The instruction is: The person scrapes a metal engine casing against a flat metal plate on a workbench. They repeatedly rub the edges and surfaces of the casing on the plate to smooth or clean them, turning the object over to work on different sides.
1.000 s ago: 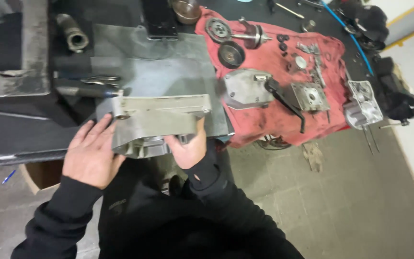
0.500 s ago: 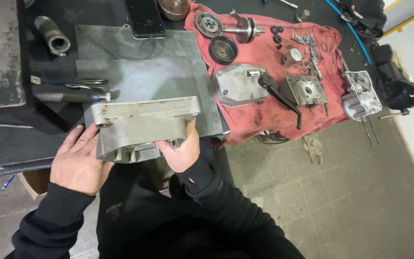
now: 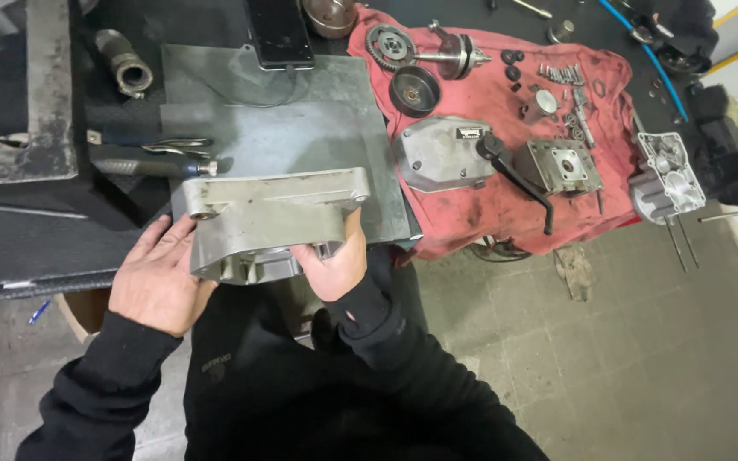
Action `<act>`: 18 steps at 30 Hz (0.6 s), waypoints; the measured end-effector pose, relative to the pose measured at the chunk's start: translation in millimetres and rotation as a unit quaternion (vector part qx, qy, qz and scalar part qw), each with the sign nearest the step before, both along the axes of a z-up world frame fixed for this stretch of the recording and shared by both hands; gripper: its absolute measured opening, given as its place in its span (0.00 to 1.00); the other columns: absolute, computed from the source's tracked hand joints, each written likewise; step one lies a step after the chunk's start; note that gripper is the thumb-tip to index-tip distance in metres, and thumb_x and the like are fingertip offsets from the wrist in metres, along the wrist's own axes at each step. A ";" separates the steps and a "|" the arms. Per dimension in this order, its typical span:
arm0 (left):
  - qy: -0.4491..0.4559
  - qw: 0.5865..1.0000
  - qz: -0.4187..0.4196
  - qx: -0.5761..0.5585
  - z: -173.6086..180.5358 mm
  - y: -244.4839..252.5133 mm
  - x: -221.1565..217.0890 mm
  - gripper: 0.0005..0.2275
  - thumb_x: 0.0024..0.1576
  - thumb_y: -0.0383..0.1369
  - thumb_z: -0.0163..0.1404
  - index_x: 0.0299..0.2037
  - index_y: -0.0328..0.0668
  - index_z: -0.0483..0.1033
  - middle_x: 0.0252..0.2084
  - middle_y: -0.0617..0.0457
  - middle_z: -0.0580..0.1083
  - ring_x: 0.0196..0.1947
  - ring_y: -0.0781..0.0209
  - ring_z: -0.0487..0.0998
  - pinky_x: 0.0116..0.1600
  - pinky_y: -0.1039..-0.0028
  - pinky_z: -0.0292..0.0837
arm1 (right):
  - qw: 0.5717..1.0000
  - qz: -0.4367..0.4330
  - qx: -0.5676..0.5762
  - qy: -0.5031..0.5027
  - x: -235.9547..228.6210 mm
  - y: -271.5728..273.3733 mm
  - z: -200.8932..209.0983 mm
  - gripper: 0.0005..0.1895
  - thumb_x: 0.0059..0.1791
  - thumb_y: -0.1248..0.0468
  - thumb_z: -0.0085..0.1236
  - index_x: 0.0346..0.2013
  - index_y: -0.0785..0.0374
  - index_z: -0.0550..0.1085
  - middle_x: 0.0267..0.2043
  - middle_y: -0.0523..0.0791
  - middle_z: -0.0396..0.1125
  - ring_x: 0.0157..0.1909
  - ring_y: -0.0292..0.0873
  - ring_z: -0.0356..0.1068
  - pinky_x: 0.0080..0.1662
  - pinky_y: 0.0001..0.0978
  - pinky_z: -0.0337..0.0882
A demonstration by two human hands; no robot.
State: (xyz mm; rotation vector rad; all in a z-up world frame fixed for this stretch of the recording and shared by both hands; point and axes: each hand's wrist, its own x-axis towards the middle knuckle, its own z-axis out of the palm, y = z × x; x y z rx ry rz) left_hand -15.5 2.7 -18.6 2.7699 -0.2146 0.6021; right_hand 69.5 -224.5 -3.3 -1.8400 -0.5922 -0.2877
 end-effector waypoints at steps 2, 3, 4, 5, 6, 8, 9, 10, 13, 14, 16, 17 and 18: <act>-0.005 1.000 -0.028 -0.013 1.0 -1.7 -3.5 0.25 0.47 0.32 0.59 0.57 0.36 0.73 0.58 0.47 0.76 0.66 0.53 0.72 0.71 0.57 0.64 | 0.997 0.048 0.041 0.048 -2.0 -5.5 -7.0 0.30 0.50 0.67 0.65 0.64 0.65 0.62 0.55 0.49 0.71 0.54 0.48 0.74 0.58 0.36 0.72; -0.005 0.999 -0.030 -0.012 1.4 -1.6 -3.2 0.25 0.47 0.32 0.59 0.57 0.36 0.73 0.58 0.47 0.76 0.66 0.53 0.72 0.71 0.57 0.64 | 0.997 0.047 0.041 0.048 -1.1 -6.8 -9.2 0.30 0.50 0.67 0.65 0.64 0.65 0.62 0.55 0.49 0.71 0.54 0.48 0.74 0.58 0.36 0.72; -0.005 0.999 -0.028 -0.017 2.1 -1.6 -2.9 0.26 0.47 0.32 0.59 0.58 0.36 0.73 0.58 0.46 0.76 0.65 0.53 0.72 0.71 0.57 0.64 | 0.997 0.057 0.023 0.041 -0.3 -8.1 -11.0 0.26 0.52 0.67 0.65 0.62 0.65 0.65 0.54 0.49 0.72 0.53 0.48 0.75 0.58 0.36 0.73; -0.008 0.999 -0.024 -0.022 2.9 -1.5 -1.2 0.26 0.47 0.33 0.59 0.58 0.35 0.72 0.59 0.46 0.75 0.65 0.52 0.72 0.70 0.57 0.64 | 0.997 0.071 0.005 0.031 3.1 -8.9 -12.2 0.21 0.54 0.68 0.65 0.59 0.65 0.69 0.54 0.49 0.72 0.52 0.48 0.76 0.57 0.35 0.74; -0.011 0.999 -0.023 -0.022 2.5 -0.4 -0.1 0.26 0.47 0.33 0.59 0.58 0.35 0.72 0.59 0.46 0.75 0.65 0.52 0.72 0.70 0.57 0.64 | 0.997 0.072 0.005 0.027 3.5 -7.0 -5.4 0.21 0.54 0.68 0.65 0.59 0.65 0.69 0.54 0.49 0.72 0.52 0.48 0.76 0.57 0.35 0.74; -0.009 0.999 -0.035 -0.012 -0.1 0.2 -0.8 0.25 0.47 0.33 0.59 0.56 0.36 0.73 0.58 0.46 0.76 0.65 0.52 0.73 0.70 0.57 0.64 | 0.999 0.050 -0.002 0.015 -1.2 -5.7 5.9 0.29 0.49 0.65 0.65 0.62 0.65 0.64 0.55 0.50 0.71 0.54 0.51 0.75 0.58 0.38 0.73; -0.009 0.999 -0.035 -0.013 -0.8 -0.5 -1.3 0.25 0.47 0.33 0.59 0.56 0.36 0.73 0.58 0.46 0.76 0.65 0.52 0.73 0.70 0.57 0.64 | 0.999 0.050 -0.004 0.015 -0.9 -7.2 7.5 0.29 0.49 0.65 0.65 0.62 0.65 0.64 0.55 0.50 0.71 0.54 0.51 0.75 0.58 0.38 0.73; -0.002 1.000 -0.025 -0.017 -1.5 -1.3 -1.6 0.25 0.47 0.34 0.59 0.57 0.36 0.73 0.57 0.44 0.76 0.64 0.52 0.73 0.70 0.57 0.64 | 0.998 0.046 -0.028 0.010 -0.6 -8.8 9.1 0.29 0.50 0.63 0.65 0.62 0.65 0.64 0.54 0.51 0.72 0.54 0.52 0.75 0.57 0.39 0.73; 0.006 1.000 -0.012 -0.012 -8.2 1.6 -0.7 0.25 0.49 0.35 0.59 0.57 0.34 0.73 0.56 0.42 0.76 0.62 0.51 0.74 0.71 0.58 0.64 | 0.998 0.033 -0.060 -0.004 -2.0 -9.7 8.3 0.29 0.51 0.60 0.64 0.63 0.65 0.63 0.55 0.52 0.72 0.55 0.56 0.75 0.56 0.41 0.74; 0.006 1.000 -0.005 -0.006 -11.7 3.0 -1.0 0.24 0.51 0.36 0.59 0.57 0.33 0.73 0.56 0.40 0.76 0.62 0.51 0.74 0.72 0.58 0.64 | 0.997 0.027 -0.070 -0.012 -3.3 -9.6 7.0 0.30 0.52 0.59 0.64 0.63 0.65 0.62 0.55 0.53 0.71 0.56 0.59 0.74 0.56 0.42 0.74; 0.001 1.000 -0.011 -0.008 -4.6 0.6 -1.2 0.24 0.50 0.36 0.59 0.57 0.32 0.73 0.56 0.40 0.76 0.62 0.50 0.74 0.71 0.58 0.64 | 0.997 0.022 -0.075 -0.009 -2.6 -10.9 0.9 0.30 0.51 0.59 0.64 0.63 0.65 0.63 0.55 0.53 0.72 0.56 0.59 0.74 0.56 0.43 0.74; -0.004 1.000 -0.020 -0.008 -0.5 -0.5 -2.0 0.25 0.49 0.35 0.59 0.56 0.32 0.73 0.57 0.40 0.76 0.62 0.50 0.75 0.70 0.58 0.65 | 0.997 0.013 -0.078 -0.004 -4.1 -11.9 -2.2 0.30 0.50 0.59 0.65 0.62 0.65 0.64 0.54 0.53 0.72 0.56 0.60 0.74 0.55 0.43 0.74; -0.002 1.000 -0.021 -0.008 -1.6 -1.6 -4.2 0.25 0.49 0.35 0.59 0.56 0.32 0.73 0.57 0.40 0.76 0.62 0.50 0.75 0.70 0.58 0.65 | 0.997 0.013 -0.079 -0.002 -4.4 -13.5 -4.5 0.30 0.50 0.59 0.65 0.62 0.65 0.64 0.54 0.53 0.72 0.56 0.60 0.74 0.55 0.43 0.74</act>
